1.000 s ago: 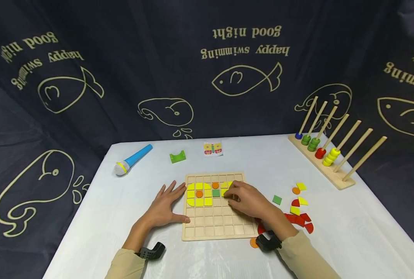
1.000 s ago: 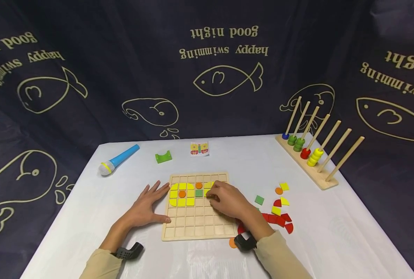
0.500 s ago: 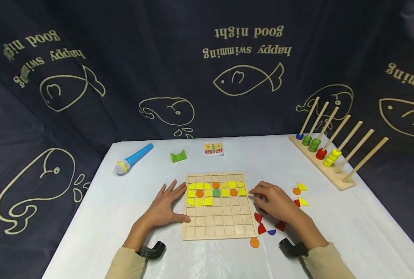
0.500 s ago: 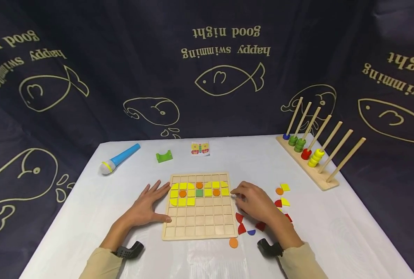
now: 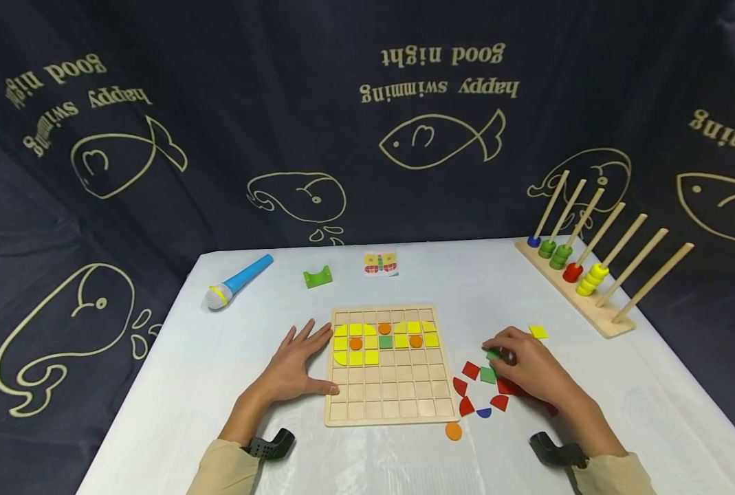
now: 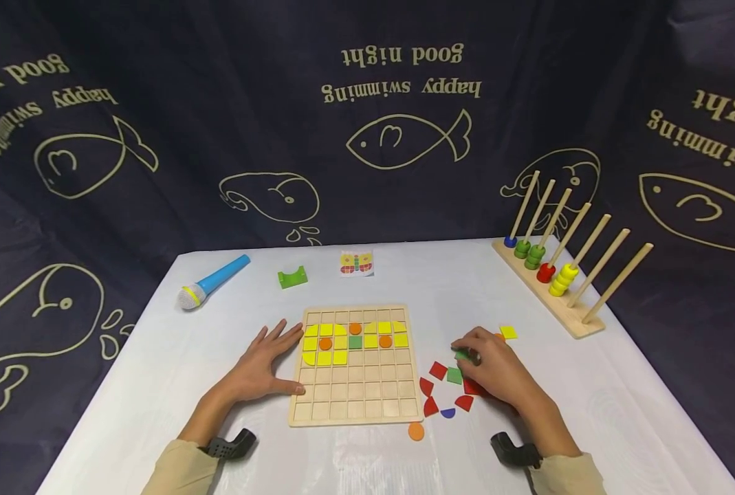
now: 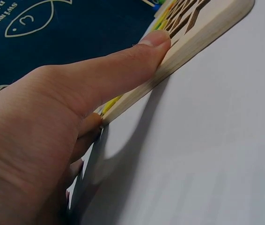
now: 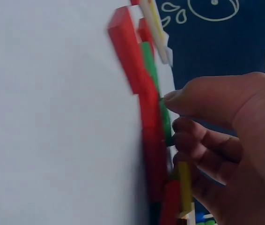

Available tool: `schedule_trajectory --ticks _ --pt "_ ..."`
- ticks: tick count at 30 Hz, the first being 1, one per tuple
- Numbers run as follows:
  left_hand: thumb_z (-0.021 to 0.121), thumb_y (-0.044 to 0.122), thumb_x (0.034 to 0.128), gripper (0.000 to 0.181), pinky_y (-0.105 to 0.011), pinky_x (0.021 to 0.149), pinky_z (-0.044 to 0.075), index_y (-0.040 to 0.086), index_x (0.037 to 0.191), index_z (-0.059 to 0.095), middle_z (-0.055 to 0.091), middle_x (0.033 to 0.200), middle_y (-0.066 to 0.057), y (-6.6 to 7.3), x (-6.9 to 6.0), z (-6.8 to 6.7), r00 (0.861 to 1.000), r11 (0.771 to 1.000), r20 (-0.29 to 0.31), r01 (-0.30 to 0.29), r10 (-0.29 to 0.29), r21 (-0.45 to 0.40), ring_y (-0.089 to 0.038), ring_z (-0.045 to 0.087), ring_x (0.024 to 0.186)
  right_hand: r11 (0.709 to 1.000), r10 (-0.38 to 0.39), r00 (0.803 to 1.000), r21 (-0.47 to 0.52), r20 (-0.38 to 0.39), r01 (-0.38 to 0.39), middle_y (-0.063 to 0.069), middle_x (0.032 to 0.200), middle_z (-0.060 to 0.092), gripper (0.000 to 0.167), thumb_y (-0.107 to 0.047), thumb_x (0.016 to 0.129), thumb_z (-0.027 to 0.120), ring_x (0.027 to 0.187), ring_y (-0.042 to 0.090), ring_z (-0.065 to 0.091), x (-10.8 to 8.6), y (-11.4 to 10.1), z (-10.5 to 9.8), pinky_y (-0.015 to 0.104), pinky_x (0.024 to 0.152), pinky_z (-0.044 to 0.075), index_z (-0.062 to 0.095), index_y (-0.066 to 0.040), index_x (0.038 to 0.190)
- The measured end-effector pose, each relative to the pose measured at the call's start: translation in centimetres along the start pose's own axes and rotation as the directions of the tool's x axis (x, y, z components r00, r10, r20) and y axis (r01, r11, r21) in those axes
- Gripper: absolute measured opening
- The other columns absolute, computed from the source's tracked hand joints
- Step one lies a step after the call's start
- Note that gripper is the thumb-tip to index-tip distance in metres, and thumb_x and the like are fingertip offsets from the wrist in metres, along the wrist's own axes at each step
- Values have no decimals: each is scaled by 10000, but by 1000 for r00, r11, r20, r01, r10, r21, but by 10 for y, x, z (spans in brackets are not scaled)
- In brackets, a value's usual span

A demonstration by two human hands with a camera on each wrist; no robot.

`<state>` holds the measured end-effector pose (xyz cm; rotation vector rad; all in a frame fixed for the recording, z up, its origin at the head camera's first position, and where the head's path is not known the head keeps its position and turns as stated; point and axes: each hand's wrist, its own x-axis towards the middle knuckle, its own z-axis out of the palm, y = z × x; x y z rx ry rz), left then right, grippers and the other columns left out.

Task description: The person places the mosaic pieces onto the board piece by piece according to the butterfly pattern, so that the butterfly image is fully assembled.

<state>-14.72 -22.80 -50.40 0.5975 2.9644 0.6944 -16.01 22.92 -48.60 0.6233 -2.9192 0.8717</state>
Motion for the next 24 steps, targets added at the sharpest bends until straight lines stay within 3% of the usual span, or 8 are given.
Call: schedule_trajectory --ticks 13,24 --pt "714 765 589 1146 -488 1159 34 137 1488 379 288 1546 47 -1 -1 0 1000 1000 -18 -14 14 -12 -235 107 1451 994 110 994 -18 24 -109 -6 1008 589 352 -193 814 741 880 176 526 -2 8 4 412 813 506 685 -119 1154" --pt "716 760 592 1143 -485 1160 37 141 1490 376 286 1546 57 -2 -1 0 1000 1000 -19 -20 19 -10 -239 110 1450 997 70 997 -13 12 -70 -44 968 599 288 -161 807 735 824 145 508 2 1 4 348 748 508 722 -137 1093"
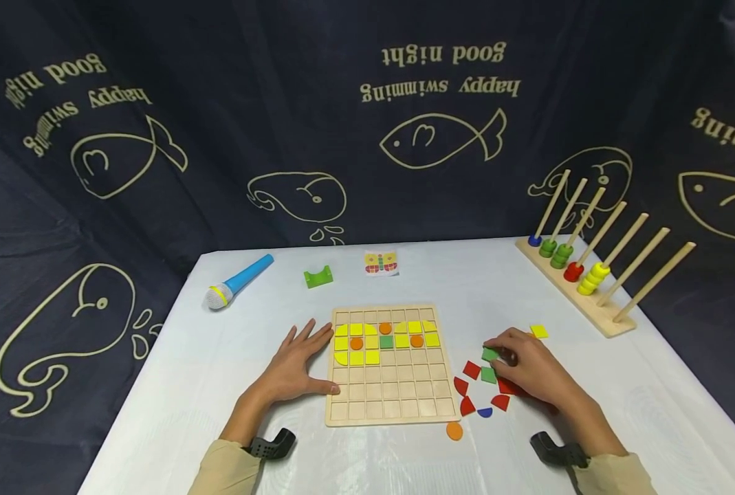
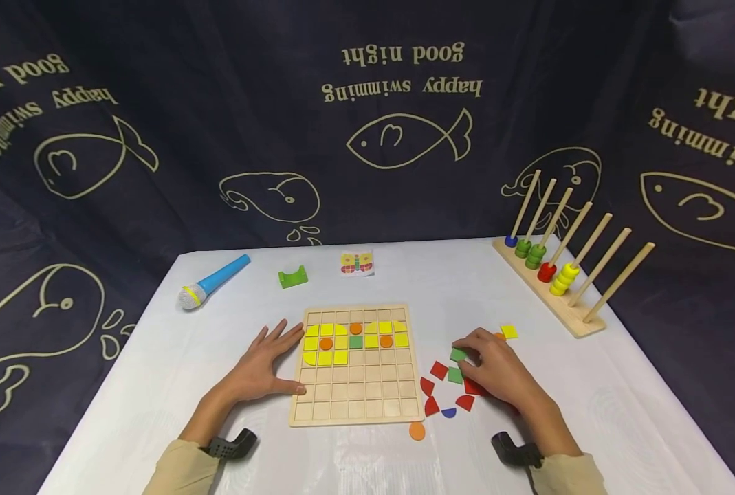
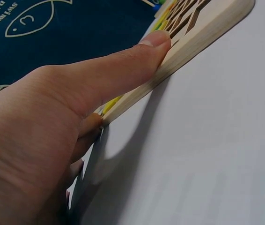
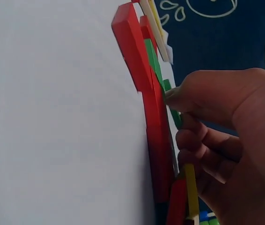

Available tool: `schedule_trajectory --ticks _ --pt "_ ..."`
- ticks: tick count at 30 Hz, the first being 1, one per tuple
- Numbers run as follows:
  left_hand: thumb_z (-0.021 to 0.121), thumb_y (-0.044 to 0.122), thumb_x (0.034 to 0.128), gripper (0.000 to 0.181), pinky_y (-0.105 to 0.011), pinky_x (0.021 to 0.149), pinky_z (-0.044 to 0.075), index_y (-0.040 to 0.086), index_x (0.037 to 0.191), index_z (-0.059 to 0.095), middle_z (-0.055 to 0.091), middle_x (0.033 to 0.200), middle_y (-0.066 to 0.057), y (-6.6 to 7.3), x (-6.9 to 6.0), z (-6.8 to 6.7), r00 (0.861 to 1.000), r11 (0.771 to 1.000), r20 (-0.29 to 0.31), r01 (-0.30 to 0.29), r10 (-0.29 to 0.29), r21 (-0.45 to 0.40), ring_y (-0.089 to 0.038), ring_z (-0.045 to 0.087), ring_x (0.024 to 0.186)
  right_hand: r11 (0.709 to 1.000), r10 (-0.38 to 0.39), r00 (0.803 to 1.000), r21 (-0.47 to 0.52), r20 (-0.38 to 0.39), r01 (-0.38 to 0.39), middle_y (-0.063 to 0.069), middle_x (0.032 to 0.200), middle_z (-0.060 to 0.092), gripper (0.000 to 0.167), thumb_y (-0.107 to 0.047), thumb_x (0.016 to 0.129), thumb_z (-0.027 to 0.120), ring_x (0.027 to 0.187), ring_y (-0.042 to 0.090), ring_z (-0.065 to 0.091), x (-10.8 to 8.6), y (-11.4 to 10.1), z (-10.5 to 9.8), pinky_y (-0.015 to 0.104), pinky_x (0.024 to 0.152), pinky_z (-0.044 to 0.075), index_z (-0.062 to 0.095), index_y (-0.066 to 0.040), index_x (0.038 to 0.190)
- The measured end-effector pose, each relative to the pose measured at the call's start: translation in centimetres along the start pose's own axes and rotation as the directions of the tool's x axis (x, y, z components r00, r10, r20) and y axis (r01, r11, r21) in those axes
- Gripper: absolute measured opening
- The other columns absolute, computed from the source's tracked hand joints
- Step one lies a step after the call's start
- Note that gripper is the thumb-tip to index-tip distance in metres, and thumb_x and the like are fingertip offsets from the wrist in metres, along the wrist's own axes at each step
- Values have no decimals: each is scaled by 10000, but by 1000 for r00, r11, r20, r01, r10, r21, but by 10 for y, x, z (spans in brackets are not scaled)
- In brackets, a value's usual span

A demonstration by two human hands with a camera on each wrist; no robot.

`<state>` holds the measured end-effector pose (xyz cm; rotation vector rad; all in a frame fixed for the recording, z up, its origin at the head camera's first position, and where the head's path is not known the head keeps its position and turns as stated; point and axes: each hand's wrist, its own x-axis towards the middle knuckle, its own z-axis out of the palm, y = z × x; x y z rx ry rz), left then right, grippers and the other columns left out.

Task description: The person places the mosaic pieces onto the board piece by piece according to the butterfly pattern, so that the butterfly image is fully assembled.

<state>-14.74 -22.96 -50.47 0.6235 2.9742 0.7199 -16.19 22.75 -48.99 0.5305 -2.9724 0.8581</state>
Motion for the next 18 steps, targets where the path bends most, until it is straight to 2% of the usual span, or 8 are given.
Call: schedule_trajectory --ticks 6,18 --pt "717 760 592 1141 -493 1159 41 133 1485 384 293 1544 52 1 0 1 1000 1000 -5 -7 7 3 -252 118 1449 999 -39 999 19 -5 39 -63 948 594 283 -157 802 729 805 141 505 4 -16 5 293 688 493 730 -143 1085" --pt "718 757 594 1141 -486 1160 33 139 1490 375 285 1546 56 2 -2 -1 1000 1000 6 7 -7 7 -247 111 1450 992 -124 990 37 63 122 -104 941 563 311 -174 792 734 802 106 517 27 -49 24 227 671 484 729 -158 1102"
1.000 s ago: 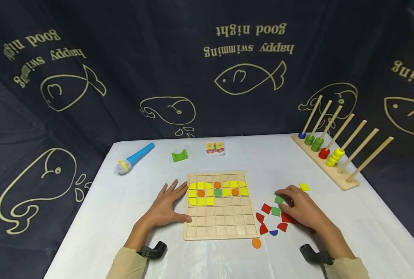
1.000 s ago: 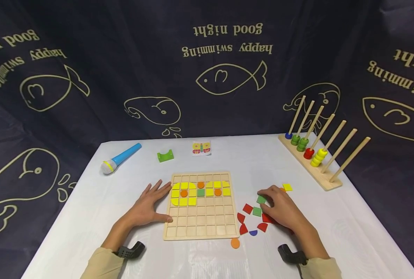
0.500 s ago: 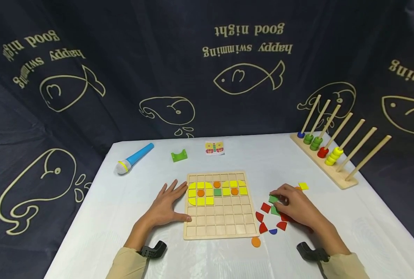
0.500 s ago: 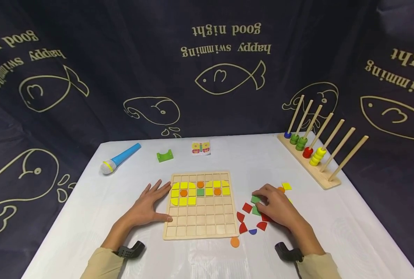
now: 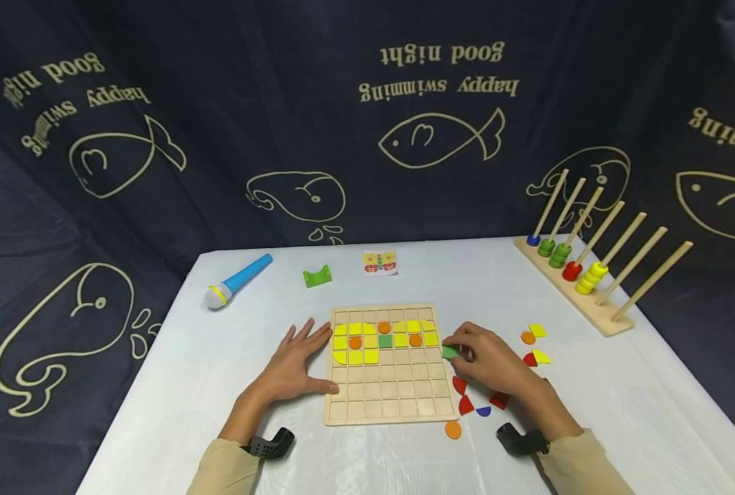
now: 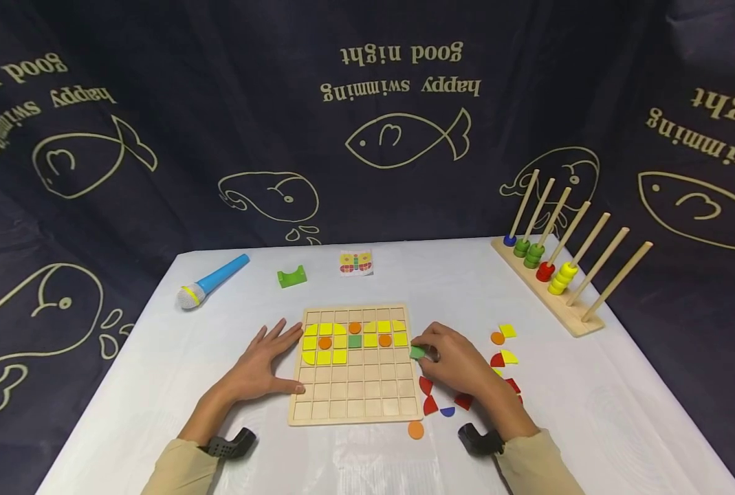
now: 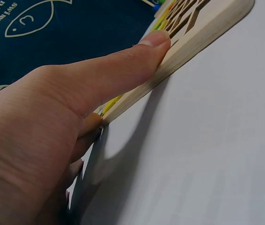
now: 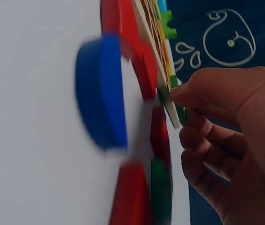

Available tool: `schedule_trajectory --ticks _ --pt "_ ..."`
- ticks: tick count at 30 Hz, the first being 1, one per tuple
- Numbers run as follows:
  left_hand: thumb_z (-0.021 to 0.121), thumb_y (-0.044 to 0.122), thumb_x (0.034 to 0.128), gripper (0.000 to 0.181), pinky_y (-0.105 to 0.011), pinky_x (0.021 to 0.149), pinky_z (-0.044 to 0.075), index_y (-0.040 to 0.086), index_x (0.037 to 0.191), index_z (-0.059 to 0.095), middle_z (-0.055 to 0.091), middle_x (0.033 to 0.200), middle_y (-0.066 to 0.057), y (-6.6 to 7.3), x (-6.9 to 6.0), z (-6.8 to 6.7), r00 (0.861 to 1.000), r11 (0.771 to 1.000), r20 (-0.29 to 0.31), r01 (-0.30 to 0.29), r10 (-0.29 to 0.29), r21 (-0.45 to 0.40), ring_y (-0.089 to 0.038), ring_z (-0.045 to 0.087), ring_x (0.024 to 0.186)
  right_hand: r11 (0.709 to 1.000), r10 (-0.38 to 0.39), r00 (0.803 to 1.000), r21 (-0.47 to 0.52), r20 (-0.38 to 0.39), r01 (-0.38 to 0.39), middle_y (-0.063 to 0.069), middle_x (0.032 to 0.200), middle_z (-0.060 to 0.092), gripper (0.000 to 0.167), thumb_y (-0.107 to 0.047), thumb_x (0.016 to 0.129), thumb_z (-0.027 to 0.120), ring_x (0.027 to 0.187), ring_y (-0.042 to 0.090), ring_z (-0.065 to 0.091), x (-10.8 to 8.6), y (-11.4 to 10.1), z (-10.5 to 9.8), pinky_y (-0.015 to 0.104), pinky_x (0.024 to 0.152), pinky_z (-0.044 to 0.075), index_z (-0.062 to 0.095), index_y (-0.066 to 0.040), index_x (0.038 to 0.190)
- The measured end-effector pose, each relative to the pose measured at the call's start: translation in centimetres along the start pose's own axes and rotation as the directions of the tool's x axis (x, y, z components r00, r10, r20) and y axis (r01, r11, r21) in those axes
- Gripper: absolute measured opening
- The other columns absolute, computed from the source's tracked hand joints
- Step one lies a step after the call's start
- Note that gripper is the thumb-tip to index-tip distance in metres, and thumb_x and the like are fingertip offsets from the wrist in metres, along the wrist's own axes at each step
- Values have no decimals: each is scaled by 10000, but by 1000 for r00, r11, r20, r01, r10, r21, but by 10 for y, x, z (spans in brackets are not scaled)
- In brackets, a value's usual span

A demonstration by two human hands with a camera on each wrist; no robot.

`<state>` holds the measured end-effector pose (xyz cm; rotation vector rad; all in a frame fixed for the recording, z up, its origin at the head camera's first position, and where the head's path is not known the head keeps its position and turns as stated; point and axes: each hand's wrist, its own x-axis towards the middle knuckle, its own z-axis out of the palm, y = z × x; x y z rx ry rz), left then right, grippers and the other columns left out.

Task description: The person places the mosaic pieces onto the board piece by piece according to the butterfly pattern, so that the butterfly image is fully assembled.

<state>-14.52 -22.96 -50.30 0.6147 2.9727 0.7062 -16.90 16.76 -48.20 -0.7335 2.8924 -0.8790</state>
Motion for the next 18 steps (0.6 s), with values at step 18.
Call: schedule_trajectory --ticks 18 --pt "732 754 578 1152 -492 1158 27 147 1490 377 283 1546 70 -2 1 2 1000 1000 -7 3 -3 -8 -234 104 1452 991 -132 989 17 61 131 -72 996 563 297 -139 830 709 793 100 501 25 -38 22 233 685 463 723 -142 1126"
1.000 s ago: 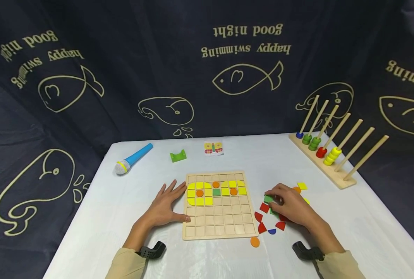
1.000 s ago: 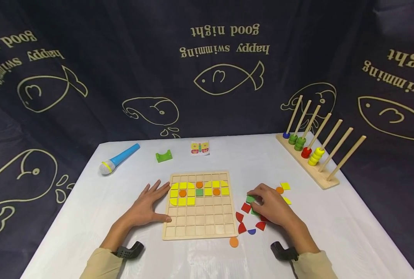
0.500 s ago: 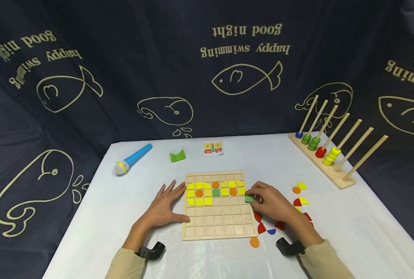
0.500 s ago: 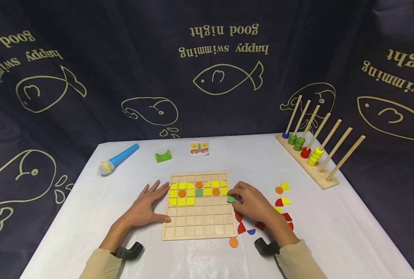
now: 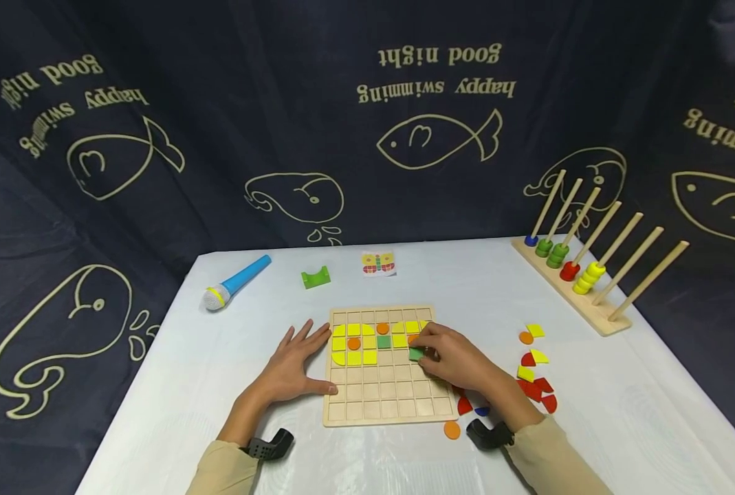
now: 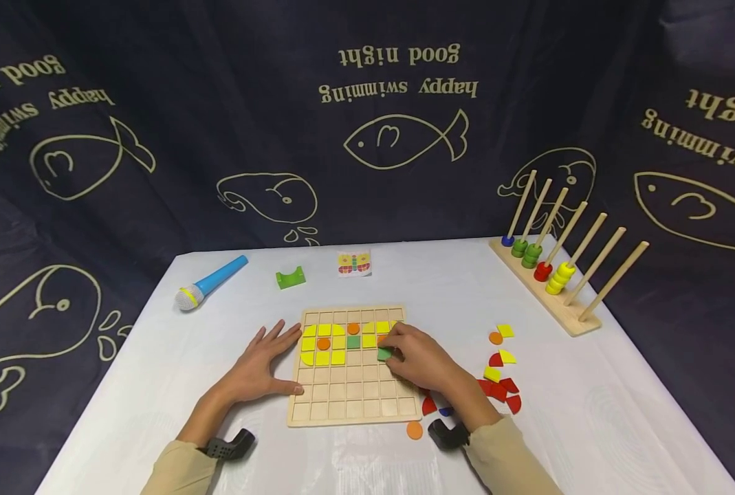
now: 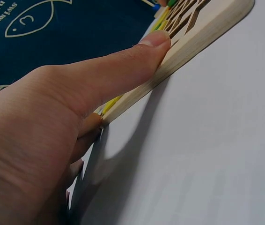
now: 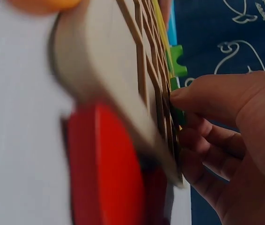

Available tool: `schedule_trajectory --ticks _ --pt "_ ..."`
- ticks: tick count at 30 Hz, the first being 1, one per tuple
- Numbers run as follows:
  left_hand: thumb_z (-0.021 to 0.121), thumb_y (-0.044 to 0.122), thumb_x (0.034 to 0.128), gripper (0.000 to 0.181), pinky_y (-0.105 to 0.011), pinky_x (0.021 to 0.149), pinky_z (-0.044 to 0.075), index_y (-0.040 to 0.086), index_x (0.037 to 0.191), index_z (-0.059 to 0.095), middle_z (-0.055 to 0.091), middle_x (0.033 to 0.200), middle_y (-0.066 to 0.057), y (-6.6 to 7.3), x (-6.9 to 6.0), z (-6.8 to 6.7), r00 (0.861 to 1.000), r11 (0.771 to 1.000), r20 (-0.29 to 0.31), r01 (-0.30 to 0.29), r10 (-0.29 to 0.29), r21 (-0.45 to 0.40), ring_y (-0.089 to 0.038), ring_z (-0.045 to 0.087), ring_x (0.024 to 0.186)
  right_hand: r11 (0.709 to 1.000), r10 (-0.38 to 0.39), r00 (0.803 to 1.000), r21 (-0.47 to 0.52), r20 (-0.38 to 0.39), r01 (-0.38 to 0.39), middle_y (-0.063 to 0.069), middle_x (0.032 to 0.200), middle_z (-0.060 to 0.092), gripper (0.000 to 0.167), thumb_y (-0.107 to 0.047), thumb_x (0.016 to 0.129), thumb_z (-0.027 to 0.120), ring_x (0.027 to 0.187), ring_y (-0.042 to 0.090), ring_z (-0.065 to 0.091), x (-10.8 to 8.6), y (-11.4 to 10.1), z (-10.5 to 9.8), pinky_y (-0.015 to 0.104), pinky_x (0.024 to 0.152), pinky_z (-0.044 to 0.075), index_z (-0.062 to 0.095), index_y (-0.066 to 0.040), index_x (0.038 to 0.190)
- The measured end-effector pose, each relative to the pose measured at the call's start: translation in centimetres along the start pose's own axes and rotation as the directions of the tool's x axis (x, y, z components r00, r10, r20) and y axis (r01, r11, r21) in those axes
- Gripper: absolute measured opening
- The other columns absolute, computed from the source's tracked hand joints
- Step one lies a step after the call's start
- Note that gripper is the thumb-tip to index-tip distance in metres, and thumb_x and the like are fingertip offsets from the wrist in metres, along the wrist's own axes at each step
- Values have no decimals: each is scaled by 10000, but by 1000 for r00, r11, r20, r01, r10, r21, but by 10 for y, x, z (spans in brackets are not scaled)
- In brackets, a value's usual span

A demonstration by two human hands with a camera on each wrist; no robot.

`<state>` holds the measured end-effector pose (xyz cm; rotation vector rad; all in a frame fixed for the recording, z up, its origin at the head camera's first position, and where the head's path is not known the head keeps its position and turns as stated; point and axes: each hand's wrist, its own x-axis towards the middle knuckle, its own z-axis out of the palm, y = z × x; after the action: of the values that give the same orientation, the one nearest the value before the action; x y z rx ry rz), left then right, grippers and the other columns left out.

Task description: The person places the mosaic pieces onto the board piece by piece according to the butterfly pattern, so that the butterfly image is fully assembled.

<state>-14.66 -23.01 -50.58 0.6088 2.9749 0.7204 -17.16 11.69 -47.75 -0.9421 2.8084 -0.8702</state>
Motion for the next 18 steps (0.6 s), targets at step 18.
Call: schedule_trajectory --ticks 18 --pt "714 774 576 1152 -481 1160 27 146 1485 388 298 1541 66 0 0 1 1000 1000 -16 -3 3 -4 -235 113 1450 986 -163 986 -32 28 164 -56 1012 589 268 -153 872 667 777 56 507 24 -25 15 228 701 475 718 -133 1134"
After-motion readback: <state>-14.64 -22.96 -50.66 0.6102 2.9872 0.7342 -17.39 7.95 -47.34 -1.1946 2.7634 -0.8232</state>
